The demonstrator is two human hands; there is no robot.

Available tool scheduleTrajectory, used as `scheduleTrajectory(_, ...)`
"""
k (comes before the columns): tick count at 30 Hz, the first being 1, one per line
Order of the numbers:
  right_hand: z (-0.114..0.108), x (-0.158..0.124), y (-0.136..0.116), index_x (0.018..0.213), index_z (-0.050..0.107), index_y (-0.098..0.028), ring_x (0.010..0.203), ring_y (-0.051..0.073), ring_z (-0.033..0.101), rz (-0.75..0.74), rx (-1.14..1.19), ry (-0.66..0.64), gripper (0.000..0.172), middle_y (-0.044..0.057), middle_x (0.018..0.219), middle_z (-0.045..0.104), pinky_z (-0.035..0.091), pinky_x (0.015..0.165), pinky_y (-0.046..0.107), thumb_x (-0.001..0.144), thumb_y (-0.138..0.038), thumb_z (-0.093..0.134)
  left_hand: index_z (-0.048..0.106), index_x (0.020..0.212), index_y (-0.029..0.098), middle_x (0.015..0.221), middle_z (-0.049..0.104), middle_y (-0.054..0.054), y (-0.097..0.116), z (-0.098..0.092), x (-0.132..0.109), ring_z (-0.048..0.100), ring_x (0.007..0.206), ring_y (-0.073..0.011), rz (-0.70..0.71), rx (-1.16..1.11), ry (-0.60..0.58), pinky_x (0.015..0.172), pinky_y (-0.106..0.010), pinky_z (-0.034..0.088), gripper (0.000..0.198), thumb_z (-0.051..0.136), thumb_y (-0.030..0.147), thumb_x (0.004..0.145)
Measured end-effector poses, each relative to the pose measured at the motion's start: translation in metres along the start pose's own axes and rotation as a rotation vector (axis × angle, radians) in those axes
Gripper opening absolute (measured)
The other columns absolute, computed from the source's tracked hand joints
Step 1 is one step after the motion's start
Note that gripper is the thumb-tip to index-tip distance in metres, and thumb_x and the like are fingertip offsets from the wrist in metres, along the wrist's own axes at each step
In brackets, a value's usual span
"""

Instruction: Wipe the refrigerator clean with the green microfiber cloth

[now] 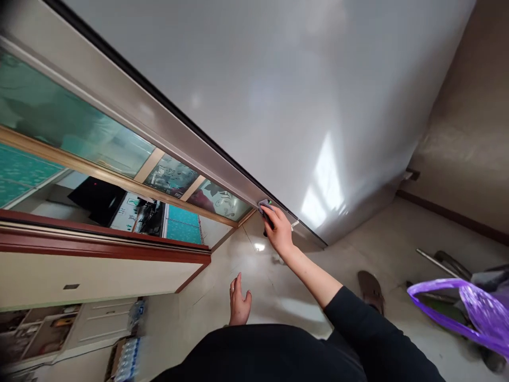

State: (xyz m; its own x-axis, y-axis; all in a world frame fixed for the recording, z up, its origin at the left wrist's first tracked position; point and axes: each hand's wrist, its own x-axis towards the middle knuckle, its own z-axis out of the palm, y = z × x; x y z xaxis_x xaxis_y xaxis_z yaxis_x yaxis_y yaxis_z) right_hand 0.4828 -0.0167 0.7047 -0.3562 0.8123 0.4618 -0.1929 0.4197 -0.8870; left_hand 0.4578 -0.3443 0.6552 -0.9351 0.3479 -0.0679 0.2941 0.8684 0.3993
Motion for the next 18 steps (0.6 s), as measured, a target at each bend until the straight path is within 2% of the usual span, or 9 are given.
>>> scheduleTrajectory(3,-0.008,-0.045,0.058,0.122,0.079,-0.024,0.122,0.026,0.074,0.268,-0.072,-0.052,0.036,0.011,0.131,0.079,0.061,0.109,0.047,0.094,-0.024,0.056,0.051,0.157,0.014,0.159,0.051,-0.023,-0.003,-0.005,0.001,0.049,0.154,-0.0363,0.017,0.057,-0.039,0.133,-0.050,0.042,0.067,0.052,0.010,0.090)
scheduleTrajectory(5,-0.013,-0.065,0.086,0.113,0.080,-0.023,0.114,0.028,0.076,0.388,-0.101,-0.046,0.037,0.012,0.123,0.081,0.062,0.104,0.050,0.087,-0.020,0.054,0.050,0.157,0.014,0.159,0.051,-0.023,-0.003,-0.006,0.002,0.049,0.154,-0.0352,0.027,0.086,-0.051,0.132,-0.050,0.042,0.067,0.052,0.011,0.090)
scheduleTrajectory(7,-0.015,-0.076,0.103,0.108,0.080,-0.023,0.108,0.030,0.077,0.464,-0.112,-0.029,0.038,0.013,0.118,0.082,0.063,0.099,0.050,0.082,-0.018,0.053,0.048,0.158,0.015,0.158,0.052,-0.021,-0.002,-0.007,0.004,0.051,0.153,-0.0330,0.041,0.105,-0.054,0.131,-0.050,0.044,0.069,0.053,0.012,0.089)
scheduleTrajectory(9,-0.014,-0.080,0.107,0.107,0.080,-0.023,0.107,0.030,0.076,0.511,-0.114,-0.013,0.039,0.013,0.118,0.082,0.063,0.099,0.051,0.080,-0.016,0.052,0.048,0.158,0.018,0.157,0.053,-0.019,-0.001,-0.008,0.005,0.052,0.152,-0.0308,0.055,0.118,-0.055,0.130,-0.049,0.046,0.070,0.054,0.013,0.089)
scheduleTrajectory(11,-0.011,-0.077,0.101,0.109,0.080,-0.021,0.110,0.030,0.076,0.521,-0.107,-0.003,0.040,0.014,0.119,0.082,0.063,0.101,0.052,0.081,-0.015,0.051,0.048,0.159,0.019,0.157,0.053,-0.019,0.000,-0.010,0.005,0.053,0.152,-0.0300,0.060,0.129,-0.065,0.130,-0.047,0.046,0.072,0.058,0.014,0.088)
scheduleTrajectory(14,-0.007,-0.061,0.074,0.114,0.080,-0.021,0.116,0.029,0.075,0.475,-0.083,-0.008,0.039,0.013,0.122,0.081,0.061,0.105,0.051,0.087,-0.016,0.053,0.046,0.161,0.020,0.156,0.053,-0.020,0.002,-0.011,0.005,0.054,0.151,-0.0311,0.046,0.143,-0.103,0.128,-0.047,0.047,0.078,0.066,0.017,0.086)
scheduleTrajectory(16,-0.006,-0.042,0.047,0.119,0.080,-0.023,0.120,0.027,0.074,0.382,-0.047,-0.021,0.036,0.011,0.127,0.080,0.061,0.108,0.048,0.093,-0.018,0.055,0.046,0.161,0.020,0.158,0.051,-0.021,0.006,-0.008,0.003,0.054,0.152,-0.0318,0.028,0.146,-0.127,0.128,-0.048,0.047,0.080,0.067,0.018,0.085)
scheduleTrajectory(18,-0.005,-0.019,0.013,0.126,0.078,-0.026,0.121,0.025,0.074,0.212,0.003,-0.017,0.035,0.009,0.131,0.079,0.062,0.107,0.045,0.099,-0.019,0.056,0.047,0.161,0.018,0.159,0.051,-0.021,0.011,-0.005,0.001,0.052,0.154,-0.0315,0.014,0.135,-0.124,0.130,-0.047,0.046,0.078,0.065,0.017,0.084)
